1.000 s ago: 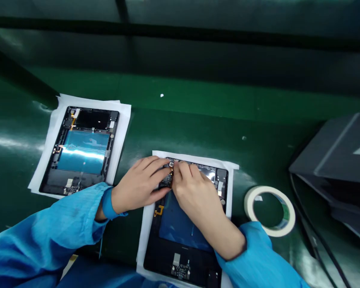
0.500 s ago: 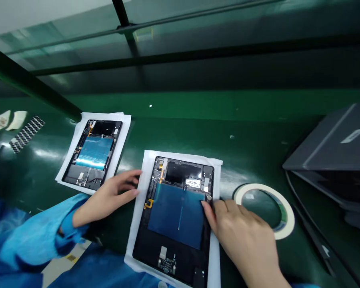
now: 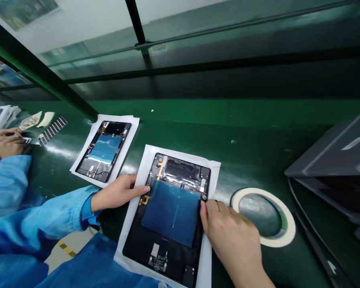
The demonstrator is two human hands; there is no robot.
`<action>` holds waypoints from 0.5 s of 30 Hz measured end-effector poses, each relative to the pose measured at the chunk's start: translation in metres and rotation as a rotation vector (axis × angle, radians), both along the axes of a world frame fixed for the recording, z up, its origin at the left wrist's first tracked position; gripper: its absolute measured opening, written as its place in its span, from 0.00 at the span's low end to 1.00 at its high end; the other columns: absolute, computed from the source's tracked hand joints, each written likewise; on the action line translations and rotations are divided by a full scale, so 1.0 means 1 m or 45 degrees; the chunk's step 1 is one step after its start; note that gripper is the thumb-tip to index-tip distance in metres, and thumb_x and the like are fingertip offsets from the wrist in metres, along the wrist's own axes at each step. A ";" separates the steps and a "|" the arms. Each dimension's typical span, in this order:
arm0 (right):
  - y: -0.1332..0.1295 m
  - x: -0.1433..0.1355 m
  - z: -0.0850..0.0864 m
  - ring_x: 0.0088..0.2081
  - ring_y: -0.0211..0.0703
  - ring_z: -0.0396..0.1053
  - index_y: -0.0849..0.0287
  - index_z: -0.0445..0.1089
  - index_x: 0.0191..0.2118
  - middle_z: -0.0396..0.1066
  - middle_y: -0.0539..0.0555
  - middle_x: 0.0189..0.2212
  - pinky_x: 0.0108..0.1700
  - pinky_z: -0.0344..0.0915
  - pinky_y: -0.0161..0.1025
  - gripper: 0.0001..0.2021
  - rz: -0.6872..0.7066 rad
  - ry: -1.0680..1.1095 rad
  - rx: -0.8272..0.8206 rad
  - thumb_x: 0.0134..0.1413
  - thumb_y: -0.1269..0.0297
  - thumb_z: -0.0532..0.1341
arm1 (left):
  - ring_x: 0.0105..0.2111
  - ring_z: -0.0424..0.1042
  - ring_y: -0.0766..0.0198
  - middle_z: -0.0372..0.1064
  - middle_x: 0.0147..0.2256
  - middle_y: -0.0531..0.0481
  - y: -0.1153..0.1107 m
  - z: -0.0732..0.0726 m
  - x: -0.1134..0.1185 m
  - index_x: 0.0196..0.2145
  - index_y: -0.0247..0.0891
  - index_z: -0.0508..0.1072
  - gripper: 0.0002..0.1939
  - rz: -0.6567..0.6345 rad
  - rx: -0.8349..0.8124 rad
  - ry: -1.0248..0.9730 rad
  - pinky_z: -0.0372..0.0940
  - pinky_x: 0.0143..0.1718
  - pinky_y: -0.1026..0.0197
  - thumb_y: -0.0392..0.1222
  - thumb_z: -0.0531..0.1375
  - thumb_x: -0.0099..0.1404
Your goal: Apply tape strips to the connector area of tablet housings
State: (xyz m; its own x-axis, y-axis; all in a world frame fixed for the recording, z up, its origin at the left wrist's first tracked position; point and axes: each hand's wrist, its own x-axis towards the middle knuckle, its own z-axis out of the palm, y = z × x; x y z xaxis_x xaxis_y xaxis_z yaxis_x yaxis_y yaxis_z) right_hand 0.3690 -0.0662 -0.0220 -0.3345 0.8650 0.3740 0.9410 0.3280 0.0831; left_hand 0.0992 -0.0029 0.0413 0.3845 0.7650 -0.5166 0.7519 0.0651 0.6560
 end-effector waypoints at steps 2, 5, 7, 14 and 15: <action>-0.001 -0.001 -0.001 0.16 0.37 0.59 0.57 0.57 0.21 0.59 0.47 0.15 0.23 0.43 0.35 0.19 0.010 0.013 0.005 0.66 0.63 0.47 | 0.27 0.71 0.59 0.71 0.25 0.46 0.000 0.003 -0.001 0.29 0.34 0.74 0.26 -0.207 0.241 0.405 0.62 0.30 0.61 0.58 0.50 0.69; -0.001 -0.002 -0.001 0.15 0.36 0.58 0.58 0.58 0.21 0.60 0.47 0.15 0.22 0.42 0.35 0.20 0.014 0.009 0.004 0.65 0.63 0.48 | 0.25 0.71 0.59 0.70 0.24 0.43 -0.005 0.005 0.004 0.25 0.34 0.73 0.28 -0.485 0.498 0.772 0.61 0.28 0.60 0.52 0.45 0.73; -0.002 -0.002 -0.001 0.14 0.36 0.56 0.58 0.59 0.20 0.60 0.48 0.14 0.21 0.41 0.34 0.20 0.001 -0.027 0.000 0.65 0.62 0.47 | 0.26 0.72 0.59 0.71 0.25 0.42 -0.009 0.008 0.011 0.26 0.34 0.73 0.25 -0.588 0.594 0.798 0.61 0.27 0.61 0.48 0.45 0.73; -0.008 0.007 -0.008 0.13 0.36 0.51 0.58 0.63 0.20 0.57 0.49 0.12 0.19 0.37 0.32 0.22 -0.007 -0.097 -0.109 0.64 0.58 0.47 | 0.27 0.73 0.58 0.73 0.30 0.49 -0.027 0.042 0.041 0.37 0.38 0.71 0.22 -0.330 0.548 0.251 0.63 0.25 0.60 0.60 0.51 0.68; -0.011 0.009 -0.010 0.13 0.35 0.50 0.58 0.64 0.21 0.57 0.49 0.12 0.20 0.37 0.32 0.23 -0.041 -0.045 -0.178 0.64 0.56 0.46 | 0.27 0.73 0.57 0.73 0.30 0.48 -0.032 0.045 0.047 0.40 0.38 0.71 0.23 -0.321 0.510 0.147 0.64 0.25 0.58 0.62 0.54 0.65</action>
